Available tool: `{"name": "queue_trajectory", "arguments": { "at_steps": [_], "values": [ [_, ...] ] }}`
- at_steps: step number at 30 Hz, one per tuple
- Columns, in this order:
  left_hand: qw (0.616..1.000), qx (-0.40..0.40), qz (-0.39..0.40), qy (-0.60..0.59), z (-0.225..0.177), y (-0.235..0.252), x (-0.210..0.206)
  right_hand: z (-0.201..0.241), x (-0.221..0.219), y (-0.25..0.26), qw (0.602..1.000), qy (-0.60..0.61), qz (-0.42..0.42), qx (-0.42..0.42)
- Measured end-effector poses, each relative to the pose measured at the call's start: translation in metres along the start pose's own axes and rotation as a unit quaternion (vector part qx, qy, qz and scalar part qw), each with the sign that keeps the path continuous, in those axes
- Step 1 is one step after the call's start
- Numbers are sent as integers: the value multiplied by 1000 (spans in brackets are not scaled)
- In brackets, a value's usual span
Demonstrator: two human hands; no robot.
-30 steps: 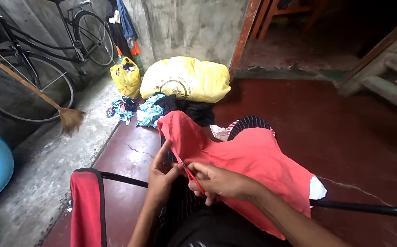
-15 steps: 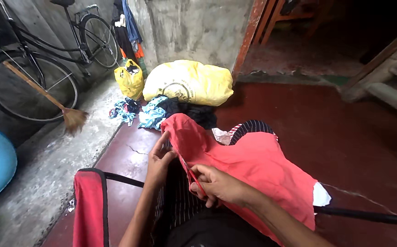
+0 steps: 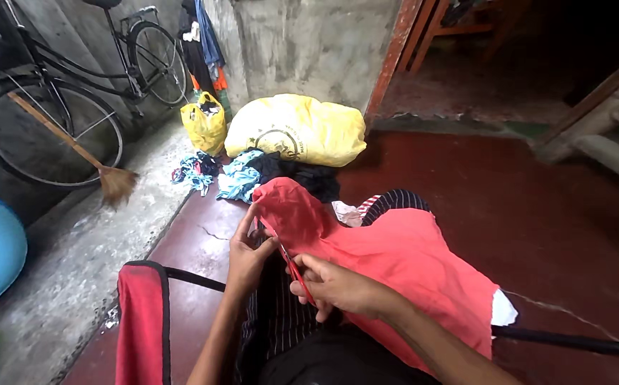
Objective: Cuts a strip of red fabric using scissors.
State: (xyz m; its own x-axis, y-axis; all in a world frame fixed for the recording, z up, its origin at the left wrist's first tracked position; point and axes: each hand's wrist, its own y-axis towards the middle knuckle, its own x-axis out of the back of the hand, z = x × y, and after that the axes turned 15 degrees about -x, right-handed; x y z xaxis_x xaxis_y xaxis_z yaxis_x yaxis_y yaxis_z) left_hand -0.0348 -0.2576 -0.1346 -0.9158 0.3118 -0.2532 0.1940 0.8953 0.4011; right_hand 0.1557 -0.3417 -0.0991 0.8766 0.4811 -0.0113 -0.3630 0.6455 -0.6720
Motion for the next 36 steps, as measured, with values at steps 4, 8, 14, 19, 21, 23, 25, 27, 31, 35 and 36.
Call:
{"name": "queue_trajectory", "arguments": {
  "at_steps": [4,8,14,19,21,23,25,27,31,35,36],
  "values": [
    [1000,11,-7,-5,0,-1,-1,0,1,0,1000,-13,-3,1],
    [999,29,1,-29,1,-2,3,-1,2,0,1000,-22,-6,-3],
    [997,47,-2,-63,4,-3,7,2,-1,0,999,-39,-21,-11],
    [995,51,-9,-84,3,-4,7,7,2,-2,1000,-2,22,-6],
    [994,50,-9,-91,1,-5,7,7,3,-1,999,16,40,-3],
    [994,48,-11,-96,-1,-5,7,7,4,0,998,36,56,5],
    [994,46,-14,-101,-2,-6,7,5,2,0,996,61,55,21],
    [994,45,-12,-101,-3,-5,8,4,-1,0,996,70,49,26],
    [995,43,6,-95,-6,-5,9,8,0,0,998,41,39,20],
    [995,35,26,-91,-8,-4,9,15,1,2,999,36,26,15],
    [995,34,25,-91,-8,-4,9,16,0,2,999,40,17,19]
  ]
}}
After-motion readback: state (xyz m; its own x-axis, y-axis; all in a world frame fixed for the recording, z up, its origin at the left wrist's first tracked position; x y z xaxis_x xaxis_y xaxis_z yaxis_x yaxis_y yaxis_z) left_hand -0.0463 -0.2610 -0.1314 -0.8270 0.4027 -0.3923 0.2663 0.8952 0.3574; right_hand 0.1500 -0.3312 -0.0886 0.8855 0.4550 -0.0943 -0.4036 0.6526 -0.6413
